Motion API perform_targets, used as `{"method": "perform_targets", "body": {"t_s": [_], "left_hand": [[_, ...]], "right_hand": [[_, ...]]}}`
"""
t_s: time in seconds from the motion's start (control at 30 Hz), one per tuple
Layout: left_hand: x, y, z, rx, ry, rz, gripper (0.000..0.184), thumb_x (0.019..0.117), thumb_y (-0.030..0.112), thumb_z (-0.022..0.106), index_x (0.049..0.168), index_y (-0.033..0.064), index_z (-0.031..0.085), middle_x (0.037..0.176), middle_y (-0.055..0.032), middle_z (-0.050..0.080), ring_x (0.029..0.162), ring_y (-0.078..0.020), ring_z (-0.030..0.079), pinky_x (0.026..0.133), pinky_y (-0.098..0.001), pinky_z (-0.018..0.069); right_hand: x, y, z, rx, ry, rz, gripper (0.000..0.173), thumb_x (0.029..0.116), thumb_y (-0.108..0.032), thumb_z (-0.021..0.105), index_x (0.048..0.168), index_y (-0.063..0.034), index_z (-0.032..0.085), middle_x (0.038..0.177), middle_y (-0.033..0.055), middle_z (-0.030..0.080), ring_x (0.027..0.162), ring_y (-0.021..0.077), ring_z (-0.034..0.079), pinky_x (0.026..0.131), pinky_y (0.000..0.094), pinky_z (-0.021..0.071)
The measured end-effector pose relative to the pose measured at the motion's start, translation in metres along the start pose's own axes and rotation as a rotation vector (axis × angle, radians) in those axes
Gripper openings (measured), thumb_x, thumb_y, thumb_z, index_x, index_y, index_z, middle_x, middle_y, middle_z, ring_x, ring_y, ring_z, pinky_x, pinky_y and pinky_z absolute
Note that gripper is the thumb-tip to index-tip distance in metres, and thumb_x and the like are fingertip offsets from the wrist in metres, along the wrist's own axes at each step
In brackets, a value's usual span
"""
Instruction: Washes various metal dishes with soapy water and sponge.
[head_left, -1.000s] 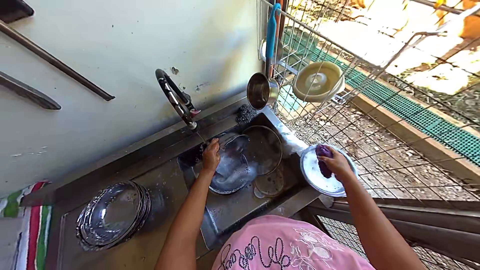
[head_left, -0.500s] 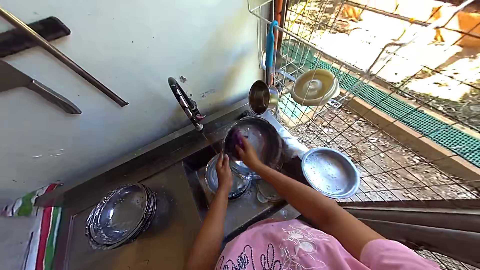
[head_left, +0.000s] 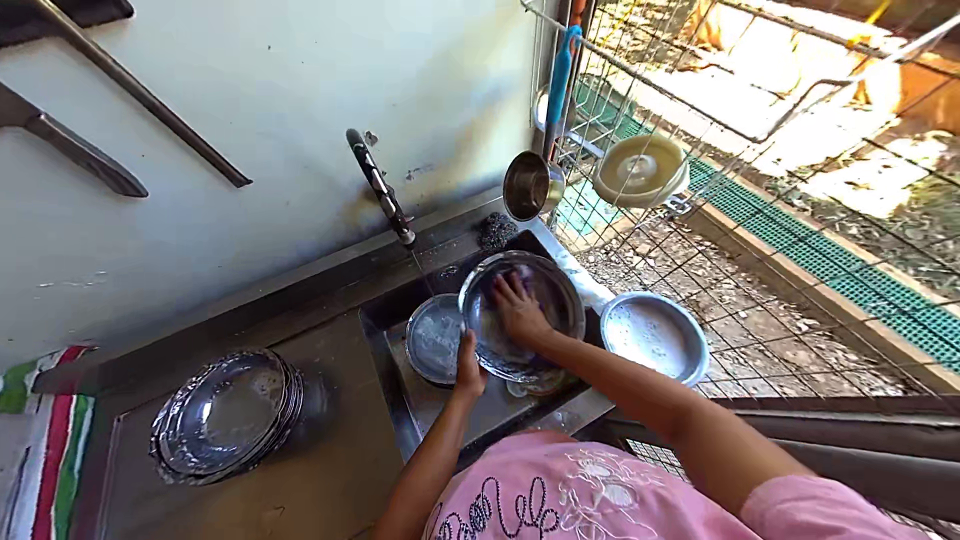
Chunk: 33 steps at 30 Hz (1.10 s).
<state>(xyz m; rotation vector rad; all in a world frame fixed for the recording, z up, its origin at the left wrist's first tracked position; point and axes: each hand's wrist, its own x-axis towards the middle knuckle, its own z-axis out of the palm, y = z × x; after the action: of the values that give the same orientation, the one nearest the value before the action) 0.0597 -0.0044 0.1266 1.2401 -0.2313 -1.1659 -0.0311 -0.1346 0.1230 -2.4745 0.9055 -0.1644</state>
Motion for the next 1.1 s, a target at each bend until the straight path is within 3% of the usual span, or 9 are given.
{"method": "perform_targets", "body": {"t_s": [0.13,0.2,0.3,0.43,0.6,0.73,0.83,0.93,1.1], "left_hand": [[0.014,0.0,0.004,-0.01,0.118,0.042,0.056,0.1128,0.036,0.019,0.154,0.0009,0.031,0.148,-0.021,0.047,0.13,-0.0247,0.052,0.107,-0.0435,0.0447],[0.014,0.01,-0.019,-0.004,0.185,0.007,0.055,0.1132,0.036,0.023,0.157,0.0043,0.03,0.154,-0.0212,0.043,0.136,-0.028,0.049,0.11,-0.0485,0.0434],[0.005,0.004,-0.029,0.057,0.119,-0.04,0.053,0.113,0.032,0.026,0.158,0.0047,0.029,0.157,-0.0207,0.039,0.139,-0.0277,0.047,0.111,-0.0485,0.0427],[0.005,-0.016,0.005,0.019,-0.032,0.014,0.054,0.1123,0.031,0.022,0.157,0.0007,0.026,0.156,-0.0208,0.039,0.138,-0.0236,0.046,0.113,-0.0417,0.0411],[0.021,0.016,-0.027,0.088,0.191,0.077,0.051,0.1131,0.028,0.028,0.154,-0.0019,0.035,0.153,-0.023,0.043,0.137,-0.0269,0.048,0.113,-0.0458,0.0404],[0.014,0.008,-0.026,0.13,0.11,0.081,0.047,0.1109,0.021,0.032,0.15,-0.0049,0.038,0.149,-0.0241,0.046,0.131,-0.0243,0.051,0.109,-0.0424,0.044],[0.019,-0.008,0.002,0.029,-0.009,0.07,0.049,0.1119,0.022,0.026,0.153,-0.0023,0.032,0.148,-0.0219,0.047,0.13,-0.0217,0.053,0.109,-0.0395,0.0453],[0.034,0.001,0.005,0.05,0.058,0.122,0.051,0.1126,0.026,0.022,0.15,-0.0058,0.033,0.141,-0.0225,0.05,0.123,-0.0212,0.054,0.106,-0.0378,0.0451],[0.052,0.034,-0.028,0.16,0.16,0.019,0.049,0.1114,0.02,0.036,0.157,0.0033,0.033,0.16,-0.0201,0.037,0.144,-0.0271,0.041,0.117,-0.0451,0.0359]], "right_hand": [[-0.026,-0.019,0.016,0.288,-0.282,-0.17,0.05,0.108,-0.019,0.044,0.152,0.0042,0.043,0.162,0.0265,0.034,0.154,0.0394,0.027,0.127,0.0542,0.0191],[-0.041,0.003,-0.007,0.036,-0.501,-0.246,0.047,0.1049,-0.012,0.05,0.152,-0.0064,0.049,0.165,0.0139,0.035,0.156,0.0369,0.024,0.123,0.0648,0.017],[-0.042,0.038,-0.023,-0.179,-0.364,-0.113,0.06,0.0945,0.005,0.054,0.153,-0.0046,0.046,0.169,0.0148,0.026,0.157,0.042,0.016,0.119,0.0745,0.0102],[-0.018,0.006,0.011,0.04,-0.073,-0.035,0.051,0.1052,-0.016,0.045,0.152,0.0033,0.044,0.168,0.0216,0.025,0.157,0.0429,0.017,0.123,0.0681,0.0134],[-0.043,0.01,-0.006,-0.032,-0.53,-0.279,0.046,0.1077,-0.017,0.046,0.153,-0.0077,0.048,0.167,0.0085,0.032,0.157,0.0364,0.021,0.119,0.0718,0.0139],[-0.028,0.041,-0.025,-0.173,-0.264,-0.106,0.057,0.0956,0.009,0.048,0.152,-0.0004,0.045,0.166,0.0166,0.033,0.157,0.0416,0.018,0.12,0.0729,0.0091],[-0.005,0.013,0.006,0.082,-0.026,0.002,0.048,0.1069,-0.014,0.041,0.152,0.0013,0.045,0.165,0.0203,0.033,0.155,0.0411,0.023,0.122,0.0672,0.0182],[-0.02,-0.02,0.021,0.339,-0.192,-0.086,0.063,0.1045,-0.036,0.052,0.152,0.0049,0.043,0.161,0.0276,0.035,0.152,0.0424,0.031,0.122,0.0622,0.0228],[-0.043,0.011,0.002,-0.062,-0.548,-0.361,0.055,0.0833,0.006,0.073,0.136,0.0044,0.058,0.139,0.0278,0.057,0.133,0.049,0.05,0.104,0.0697,0.0406]]}}
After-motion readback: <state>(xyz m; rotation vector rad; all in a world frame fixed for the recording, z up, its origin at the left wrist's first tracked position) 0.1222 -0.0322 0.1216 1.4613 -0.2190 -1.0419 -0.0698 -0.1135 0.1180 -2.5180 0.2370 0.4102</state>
